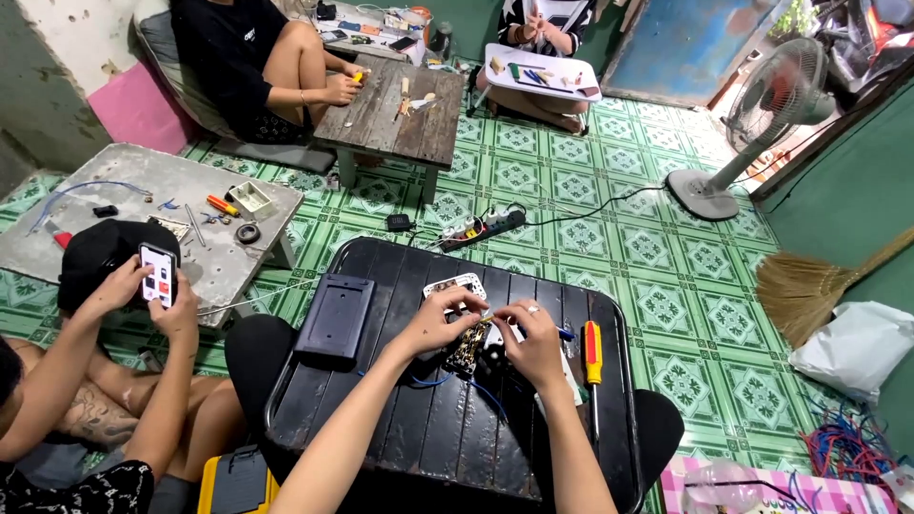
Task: A person is assembling an electrical outlet by screwing the cover and internal components together using a manual screwdriver.
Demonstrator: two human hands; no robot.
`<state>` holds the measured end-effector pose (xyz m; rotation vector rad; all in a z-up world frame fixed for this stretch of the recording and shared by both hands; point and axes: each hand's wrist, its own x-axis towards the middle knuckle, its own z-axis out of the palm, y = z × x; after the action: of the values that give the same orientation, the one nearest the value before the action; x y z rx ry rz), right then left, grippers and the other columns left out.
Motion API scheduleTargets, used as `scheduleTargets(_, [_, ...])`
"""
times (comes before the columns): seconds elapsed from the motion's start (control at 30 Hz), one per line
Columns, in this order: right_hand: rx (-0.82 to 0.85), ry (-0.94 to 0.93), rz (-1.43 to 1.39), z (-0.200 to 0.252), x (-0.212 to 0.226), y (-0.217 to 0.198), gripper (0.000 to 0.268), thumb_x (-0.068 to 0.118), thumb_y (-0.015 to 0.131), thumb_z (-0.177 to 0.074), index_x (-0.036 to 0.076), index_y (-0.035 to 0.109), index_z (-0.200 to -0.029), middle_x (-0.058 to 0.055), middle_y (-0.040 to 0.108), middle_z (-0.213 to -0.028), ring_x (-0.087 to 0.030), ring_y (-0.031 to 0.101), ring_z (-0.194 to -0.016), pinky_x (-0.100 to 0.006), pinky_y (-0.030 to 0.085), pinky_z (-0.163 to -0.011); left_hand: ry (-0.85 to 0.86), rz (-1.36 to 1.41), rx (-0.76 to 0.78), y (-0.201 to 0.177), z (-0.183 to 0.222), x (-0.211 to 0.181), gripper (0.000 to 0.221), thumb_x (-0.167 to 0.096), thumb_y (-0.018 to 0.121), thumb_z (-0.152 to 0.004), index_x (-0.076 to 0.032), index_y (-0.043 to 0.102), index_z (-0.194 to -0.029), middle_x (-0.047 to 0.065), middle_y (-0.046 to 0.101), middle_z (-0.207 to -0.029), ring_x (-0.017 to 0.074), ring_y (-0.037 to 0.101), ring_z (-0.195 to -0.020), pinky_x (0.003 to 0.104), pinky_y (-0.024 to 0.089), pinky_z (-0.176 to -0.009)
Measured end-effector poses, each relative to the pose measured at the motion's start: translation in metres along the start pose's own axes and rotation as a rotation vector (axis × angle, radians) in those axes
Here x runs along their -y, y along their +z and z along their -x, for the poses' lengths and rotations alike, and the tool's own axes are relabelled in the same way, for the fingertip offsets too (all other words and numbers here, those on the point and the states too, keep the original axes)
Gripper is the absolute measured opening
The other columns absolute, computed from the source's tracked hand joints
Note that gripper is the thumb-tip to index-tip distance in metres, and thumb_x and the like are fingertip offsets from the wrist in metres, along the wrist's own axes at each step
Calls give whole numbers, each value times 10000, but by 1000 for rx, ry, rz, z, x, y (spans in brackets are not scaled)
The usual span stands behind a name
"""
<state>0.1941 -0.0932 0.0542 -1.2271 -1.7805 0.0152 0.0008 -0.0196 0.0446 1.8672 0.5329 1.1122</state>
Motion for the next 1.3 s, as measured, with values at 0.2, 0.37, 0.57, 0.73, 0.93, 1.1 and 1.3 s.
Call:
scheduleTargets(0.2, [28, 20, 0, 0, 3, 0, 70, 92, 785, -887, 142, 738, -899, -14, 710, -785, -221, 670, -701, -348, 537, -700, 8, 7, 9, 2, 1, 9, 219, -53, 764, -846, -132, 753, -1051, 40, 737, -843, 204, 676, -887, 323, 555, -751])
scheduleTargets(0.37, [21, 30, -14, 2, 4, 6, 74, 79, 790, -883, 131, 738, -889, -25, 715, -770, -233, 676, -678, -357, 540, -692, -62, 123, -41, 6, 0, 12, 254, -24, 756, -851, -121, 754, -1086, 36, 733, -834, 159, 679, -843, 300, 564, -738])
scheduleTargets(0.57, [3, 59, -33, 3, 5, 7, 68, 89, 800, -880, 132, 748, -890, -15, 720, -765, -223, 679, -675, -345, 539, -707, -106, 221, -50, 10, 0, 18, 274, -20, 769, -851, -112, 749, -1109, 30, 736, -857, 134, 675, -857, 278, 567, -742])
scheduleTargets(0.73, [-40, 88, -10, 0, 4, 0, 73, 107, 810, -877, 149, 750, -881, 4, 719, -760, -201, 678, -668, -329, 533, -699, -112, 219, -105, 11, -1, 12, 313, -49, 827, -824, -91, 746, -1123, 67, 751, -924, 156, 706, -886, 289, 585, -763])
scheduleTargets(0.93, [-145, 118, -124, -2, 5, 0, 75, 74, 818, -881, 117, 757, -884, -39, 706, -742, -220, 673, -640, -313, 545, -667, -120, 286, -122, 17, 2, 7, 498, -45, 879, -776, -80, 682, -1232, 91, 760, -957, 177, 727, -902, 295, 602, -793])
scheduleTargets(1.1, [-193, 110, -160, 1, 5, 1, 80, 40, 821, -872, 102, 771, -887, -35, 711, -731, -199, 674, -624, -299, 560, -654, -98, 336, -155, 19, 2, 7, 507, -18, 859, -793, -67, 651, -1253, 93, 768, -861, 151, 719, -831, 272, 592, -784])
scheduleTargets(1.3, [-201, 94, -176, 1, 7, 3, 77, 46, 825, -872, 102, 773, -879, -32, 716, -723, -186, 685, -616, -297, 557, -634, -84, 360, -194, 21, 2, 7, 512, -17, 869, -783, -64, 644, -1241, 97, 771, -871, 141, 719, -833, 257, 588, -773])
